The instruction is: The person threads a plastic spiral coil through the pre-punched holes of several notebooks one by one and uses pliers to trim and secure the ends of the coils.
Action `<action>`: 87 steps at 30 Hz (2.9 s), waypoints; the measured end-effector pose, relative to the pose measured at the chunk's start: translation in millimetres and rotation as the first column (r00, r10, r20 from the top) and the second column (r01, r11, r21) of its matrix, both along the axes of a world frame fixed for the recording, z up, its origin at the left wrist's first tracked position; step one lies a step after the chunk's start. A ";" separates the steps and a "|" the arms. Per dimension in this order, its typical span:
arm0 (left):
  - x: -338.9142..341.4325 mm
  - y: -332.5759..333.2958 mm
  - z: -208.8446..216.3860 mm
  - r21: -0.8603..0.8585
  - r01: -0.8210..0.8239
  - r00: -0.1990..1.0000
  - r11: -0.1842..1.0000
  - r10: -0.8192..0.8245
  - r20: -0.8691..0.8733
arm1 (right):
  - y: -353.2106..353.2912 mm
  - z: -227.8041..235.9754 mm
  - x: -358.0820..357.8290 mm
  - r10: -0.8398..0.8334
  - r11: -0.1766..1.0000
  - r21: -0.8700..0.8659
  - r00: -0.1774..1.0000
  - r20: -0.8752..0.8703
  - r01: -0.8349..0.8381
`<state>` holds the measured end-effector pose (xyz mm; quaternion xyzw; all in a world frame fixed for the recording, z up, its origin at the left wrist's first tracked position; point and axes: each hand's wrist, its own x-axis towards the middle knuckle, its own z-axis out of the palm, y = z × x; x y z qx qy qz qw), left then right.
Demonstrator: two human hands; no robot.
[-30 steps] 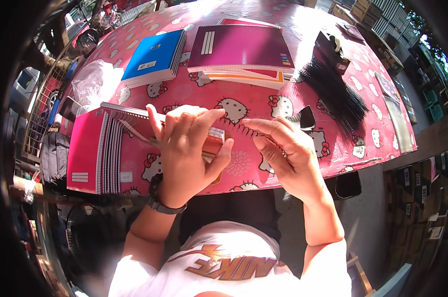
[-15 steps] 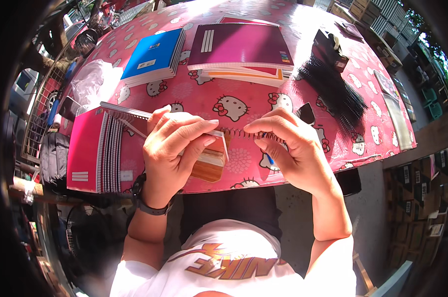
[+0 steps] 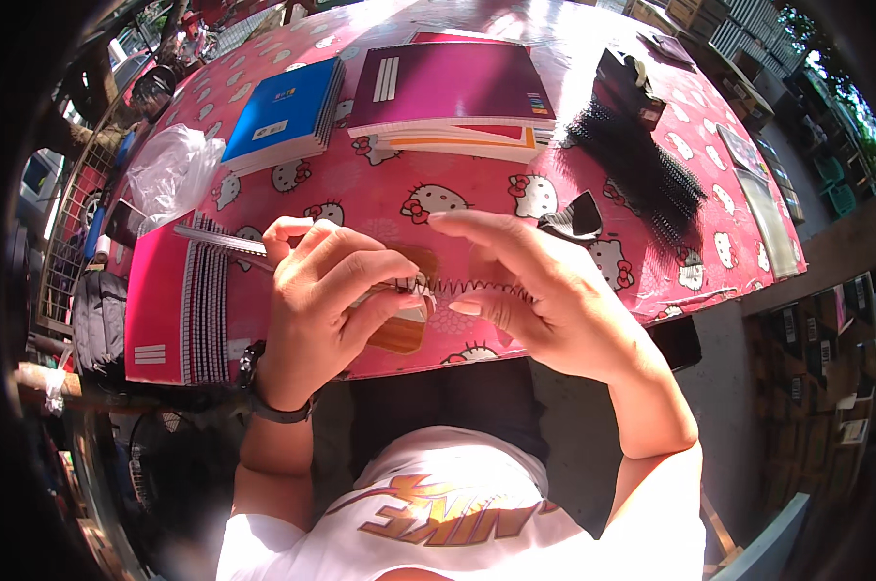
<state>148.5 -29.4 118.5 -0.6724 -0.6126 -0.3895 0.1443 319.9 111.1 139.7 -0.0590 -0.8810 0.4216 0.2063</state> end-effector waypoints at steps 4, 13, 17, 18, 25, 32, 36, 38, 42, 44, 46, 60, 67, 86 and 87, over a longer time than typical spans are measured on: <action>-5.1 -10.3 -3.2 -0.067 -0.050 0.998 0.996 0.047 -0.050 | 24.2 -19.3 -2.1 -0.072 0.969 -0.227 0.992 0.105 0.095; 0.6 -7.4 5.4 -0.135 -0.087 0.995 0.987 0.079 -0.065 | 144.6 -157.6 23.7 -0.559 0.763 0.455 0.822 0.109 0.459; 0.3 -0.8 3.5 -0.001 -0.068 0.996 0.998 0.067 0.056 | 143.5 -150.3 13.0 -0.610 0.741 0.485 0.768 0.195 0.465; -2.8 -0.7 1.3 -0.054 -0.050 0.999 0.997 0.051 0.009 | 143.9 -146.7 13.4 -0.588 0.754 0.475 0.788 0.180 0.454; -2.3 -4.7 1.8 -0.021 -0.053 0.997 0.998 0.054 0.058 | 82.9 -86.6 -15.2 -0.011 0.784 -0.620 0.998 0.058 0.044; -3.0 -5.0 3.1 0.019 -0.024 0.997 1.000 0.022 0.074 | 61.2 -69.2 -33.1 0.287 0.644 -0.682 0.936 -0.204 -0.346; -9.2 -10.0 -0.4 -0.023 -0.054 0.997 0.998 0.053 -0.058 | 55.7 -65.8 -39.2 0.336 0.649 -0.674 0.928 -0.161 -0.352; -4.8 -9.2 5.8 0.000 -0.056 0.998 0.998 0.056 0.025 | 55.0 -71.6 -43.3 0.288 0.665 -0.676 0.944 -0.162 -0.319; -8.0 -5.4 -4.4 -0.006 -0.046 0.998 0.999 0.045 -0.042 | 50.3 -64.5 -47.4 0.245 0.679 -0.666 0.950 -0.192 -0.309; -11.0 -5.2 -2.5 -0.008 -0.049 0.998 0.999 0.048 -0.051 | 50.1 -59.2 -48.3 0.237 0.689 -0.661 0.954 -0.184 -0.298; -11.1 -4.8 -0.5 -0.009 -0.049 0.997 0.999 0.048 -0.063 | 50.6 -52.5 -48.8 0.255 0.742 -0.610 0.958 -0.129 -0.279; -9.7 -6.0 0.4 -0.013 -0.072 0.997 0.997 0.072 -0.013 | 52.9 -50.2 -50.8 0.335 0.752 -0.582 0.940 -0.069 -0.310; -27.1 -18.2 -6.3 0.024 -0.189 0.981 0.982 0.188 0.041 | 38.2 -38.1 -59.4 0.390 0.840 -0.427 0.920 0.044 -0.335; -38.7 -30.7 -12.9 0.088 -0.221 0.972 0.971 0.213 0.096 | 36.0 -29.5 -72.1 0.317 0.865 -0.398 0.948 -0.035 -0.304; -39.9 -29.5 -13.3 0.093 -0.221 0.972 0.971 0.212 0.099 | 33.9 -29.4 -70.4 0.408 0.627 -0.585 0.857 -0.316 -0.514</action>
